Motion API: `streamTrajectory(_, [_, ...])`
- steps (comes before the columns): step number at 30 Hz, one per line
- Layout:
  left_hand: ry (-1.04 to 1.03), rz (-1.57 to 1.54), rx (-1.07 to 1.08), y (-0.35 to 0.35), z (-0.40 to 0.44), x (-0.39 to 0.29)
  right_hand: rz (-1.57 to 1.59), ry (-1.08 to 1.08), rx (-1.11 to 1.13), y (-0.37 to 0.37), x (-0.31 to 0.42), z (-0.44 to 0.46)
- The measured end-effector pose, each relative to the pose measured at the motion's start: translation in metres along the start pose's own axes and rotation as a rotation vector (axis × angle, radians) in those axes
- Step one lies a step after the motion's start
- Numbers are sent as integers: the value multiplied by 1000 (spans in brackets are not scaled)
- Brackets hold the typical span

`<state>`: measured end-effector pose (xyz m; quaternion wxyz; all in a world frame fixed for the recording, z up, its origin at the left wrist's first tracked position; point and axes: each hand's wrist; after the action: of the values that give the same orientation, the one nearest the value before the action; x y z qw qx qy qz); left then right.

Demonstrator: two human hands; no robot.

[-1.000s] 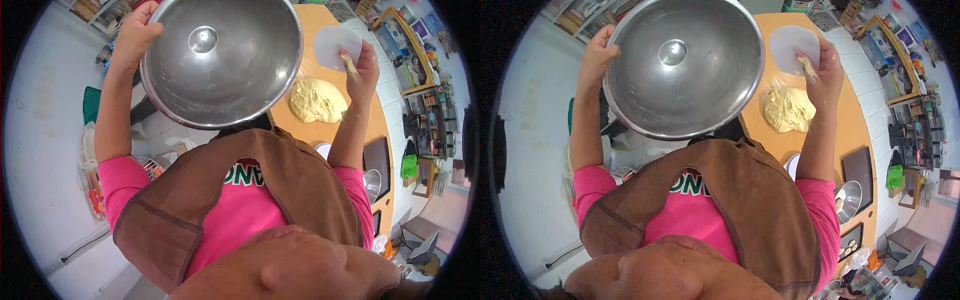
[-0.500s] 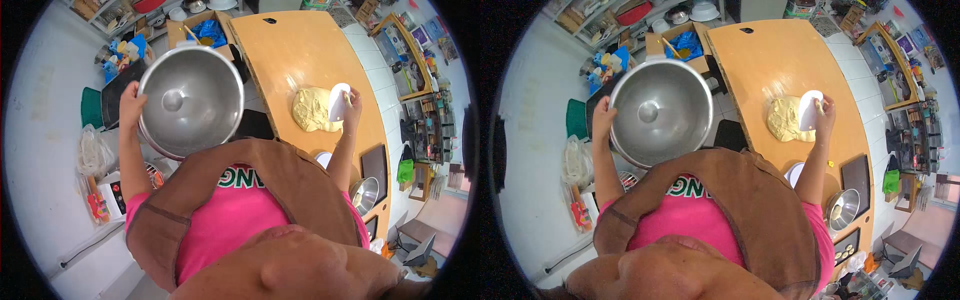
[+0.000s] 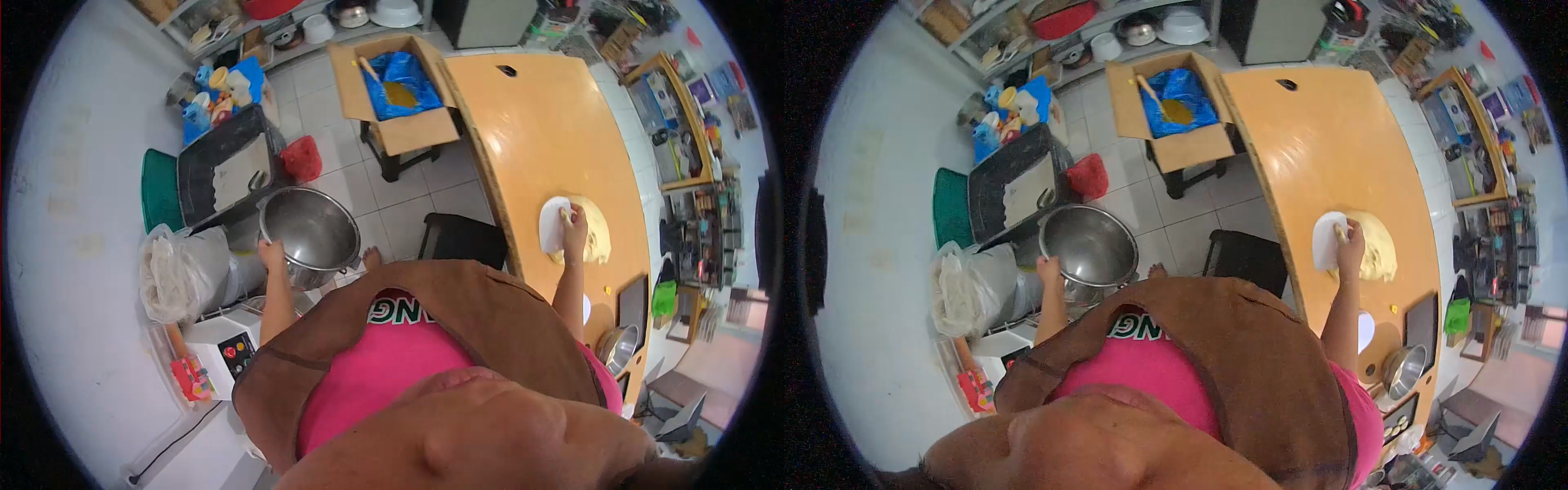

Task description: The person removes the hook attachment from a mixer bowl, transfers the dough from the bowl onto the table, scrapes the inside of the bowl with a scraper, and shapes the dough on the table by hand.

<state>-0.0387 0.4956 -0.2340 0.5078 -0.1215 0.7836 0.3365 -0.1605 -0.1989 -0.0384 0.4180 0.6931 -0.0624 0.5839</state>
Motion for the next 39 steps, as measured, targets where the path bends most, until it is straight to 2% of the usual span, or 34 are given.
streamTrajectory(1, [18, -6, -17, -2, 21, 19, -107, 1, 21, -17, 11, -4])
streamTrajectory(3, [255, -238, -73, -1, 47, 55, -232, 75, 61, -46, 2, -3])
streamTrajectory(4, [291, -250, -113, 1, 53, 63, -244, 148, 78, -58, -19, 3])
streamTrajectory(6, [493, -83, -226, 1, 64, 73, -335, 134, 158, -79, 5, -10])
streamTrajectory(8, [657, -428, -346, -6, 70, 79, -532, -7, 227, -93, 11, -13])
streamTrajectory(9, [701, -439, -388, -6, 83, 112, -603, 113, 238, -96, 4, -14])
streamTrajectory(10, [635, -472, -378, -12, 98, 161, -665, 237, 247, -96, -6, -9])
streamTrajectory(11, [558, -502, -366, -11, 110, 192, -728, 182, 276, -95, -18, -3])
streamTrajectory(12, [585, -512, -401, -10, 114, 205, -794, 126, 298, -94, -24, 4])
streamTrajectory(14, [622, -821, -571, -20, 115, 219, -1015, 57, 351, -101, -1, 7])
streamTrajectory(16, [644, -751, -657, -20, 115, 238, -1154, 156, 380, -96, -8, 23])
streamTrajectory(18, [763, -968, -718, -20, 120, 257, -1060, 129, 445, -64, -49, 57])
streamTrajectory(22, [776, -1092, -721, -27, 127, 284, -1206, 47, 402, -101, 5, 68])
streamTrajectory(24, [785, -1098, -817, -33, 147, 301, -1335, 26, 349, -120, 14, 72])
streamTrajectory(26, [807, -1151, -827, -35, 166, 317, -1289, 46, 354, -126, 16, 81])
streamTrajectory(27, [836, -1201, -837, -38, 174, 327, -1313, 165, 344, -134, 25, 78])
streamTrajectory(32, [964, -1210, -966, -41, 205, 328, -1348, 119, 300, -135, 33, 97])
streamTrajectory(35, [806, -1416, -945, -44, 226, 374, -1372, 108, 282, -135, 39, 102])
streamTrajectory(39, [803, -1488, -870, -45, 250, 422, -1400, 96, 250, -135, 48, 111])
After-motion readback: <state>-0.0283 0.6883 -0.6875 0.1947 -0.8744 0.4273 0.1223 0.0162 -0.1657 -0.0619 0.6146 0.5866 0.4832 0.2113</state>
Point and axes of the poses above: each hand's wrist, its own z-axis towards the middle knuckle, its own y-axis out of the back of the hand, x = y × z, and after that the axes turned 4 degrees about y, right-handed
